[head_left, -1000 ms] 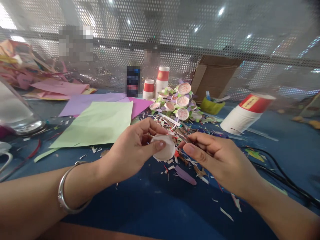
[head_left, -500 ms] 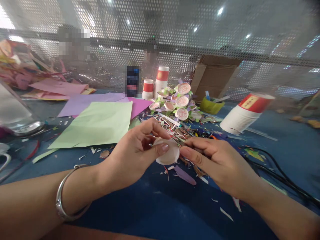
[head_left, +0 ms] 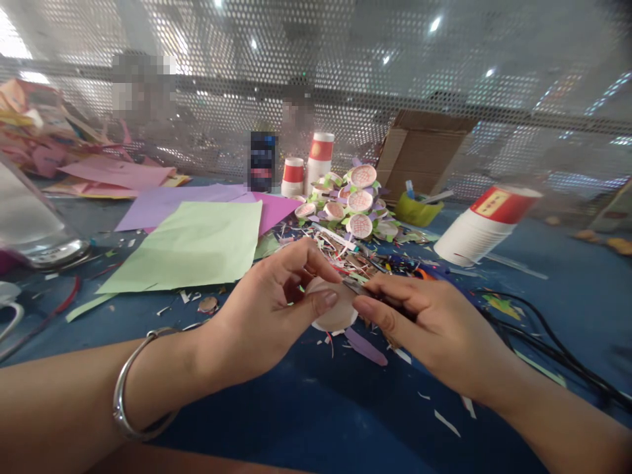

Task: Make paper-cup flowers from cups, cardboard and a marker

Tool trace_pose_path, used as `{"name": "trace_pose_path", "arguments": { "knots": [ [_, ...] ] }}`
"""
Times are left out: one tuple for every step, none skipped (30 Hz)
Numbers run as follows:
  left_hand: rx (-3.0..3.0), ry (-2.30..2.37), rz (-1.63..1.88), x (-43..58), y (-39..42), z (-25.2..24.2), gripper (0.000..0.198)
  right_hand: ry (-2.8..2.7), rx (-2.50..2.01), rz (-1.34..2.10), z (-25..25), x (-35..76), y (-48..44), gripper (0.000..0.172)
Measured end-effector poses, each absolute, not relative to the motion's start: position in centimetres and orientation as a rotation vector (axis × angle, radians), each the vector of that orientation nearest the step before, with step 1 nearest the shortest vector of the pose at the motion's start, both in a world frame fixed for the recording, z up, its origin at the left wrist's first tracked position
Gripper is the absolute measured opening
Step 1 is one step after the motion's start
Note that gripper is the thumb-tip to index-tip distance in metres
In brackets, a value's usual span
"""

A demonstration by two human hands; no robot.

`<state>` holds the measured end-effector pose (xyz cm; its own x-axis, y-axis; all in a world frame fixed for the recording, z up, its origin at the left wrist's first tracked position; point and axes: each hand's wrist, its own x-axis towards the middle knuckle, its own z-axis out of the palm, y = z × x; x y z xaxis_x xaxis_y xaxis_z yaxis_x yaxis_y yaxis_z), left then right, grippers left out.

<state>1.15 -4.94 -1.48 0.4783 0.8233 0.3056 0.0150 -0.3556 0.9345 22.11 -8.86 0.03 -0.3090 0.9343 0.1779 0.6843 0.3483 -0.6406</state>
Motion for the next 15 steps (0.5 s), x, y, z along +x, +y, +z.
{"name": "trace_pose_path", "arguments": {
  "knots": [
    [1.722, 0.722, 1.011, 1.14, -4.95, -1.47, 0.012, -2.089, -1.411, 0.619, 0.03, 22.1, -8.86, 0.041],
    [1.715, 0.725, 1.003, 1.14, -4.96, -1.46, 0.013, -2.09, -1.417, 0.615, 0.03, 22.11, -8.86, 0.041],
    [1.704, 0.725, 0.993, 1.13, -4.95, -1.44, 0.014, -2.092, -1.422, 0.614, 0.03, 22.11, -8.87, 0.041],
    [1.691, 0.723, 0.983, 1.14, -4.93, -1.42, 0.015, -2.095, -1.426, 0.616, 0.03, 22.11, -8.88, 0.042],
    [1.677, 0.722, 0.971, 1.14, -4.92, -1.38, 0.016, -2.097, -1.428, 0.62, 0.03, 22.11, -8.89, 0.042],
    [1.665, 0.721, 0.962, 1.14, -4.9, -1.35, 0.016, -2.096, -1.43, 0.626, 0.03, 22.12, -8.92, 0.043],
    [1.654, 0.72, 0.955, 1.14, -4.89, -1.31, 0.017, -2.096, -1.431, 0.639, 0.03, 22.12, -8.94, 0.044],
    [1.645, 0.72, 0.947, 1.12, -4.88, -1.28, 0.017, -2.095, -1.431, 0.654, 0.02, 22.13, -8.98, 0.044],
    [1.639, 0.719, 0.939, 1.09, -4.88, -1.25, 0.018, -2.093, -1.431, 0.666, 0.0, 22.14, -9.01, 0.044],
    [1.634, 0.717, 0.93, 1.05, -4.88, -1.24, 0.018, -2.093, -1.433, 0.67, -0.03, 22.15, -9.04, 0.044],
    [1.631, 0.716, 0.923, 0.99, -4.9, -1.23, 0.019, -2.096, -1.434, 0.669, -0.08, 22.17, -9.06, 0.044],
    [1.628, 0.717, 0.915, 0.94, -4.91, -1.24, 0.019, -2.098, -1.432, 0.662, -0.14, 22.18, -9.07, 0.045],
    [1.627, 0.721, 0.909, 0.89, -4.93, -1.25, 0.019, -2.1, -1.427, 0.653, -0.2, 22.2, -9.07, 0.045],
    [1.626, 0.723, 0.905, 0.85, -4.94, -1.26, 0.019, -2.1, -1.421, 0.645, -0.27, 22.22, -9.06, 0.045],
    [1.622, 0.727, 0.898, 0.82, -4.93, -1.28, 0.019, -2.103, -1.413, 0.645, -0.34, 22.23, -9.04, 0.045]
  ]
}}
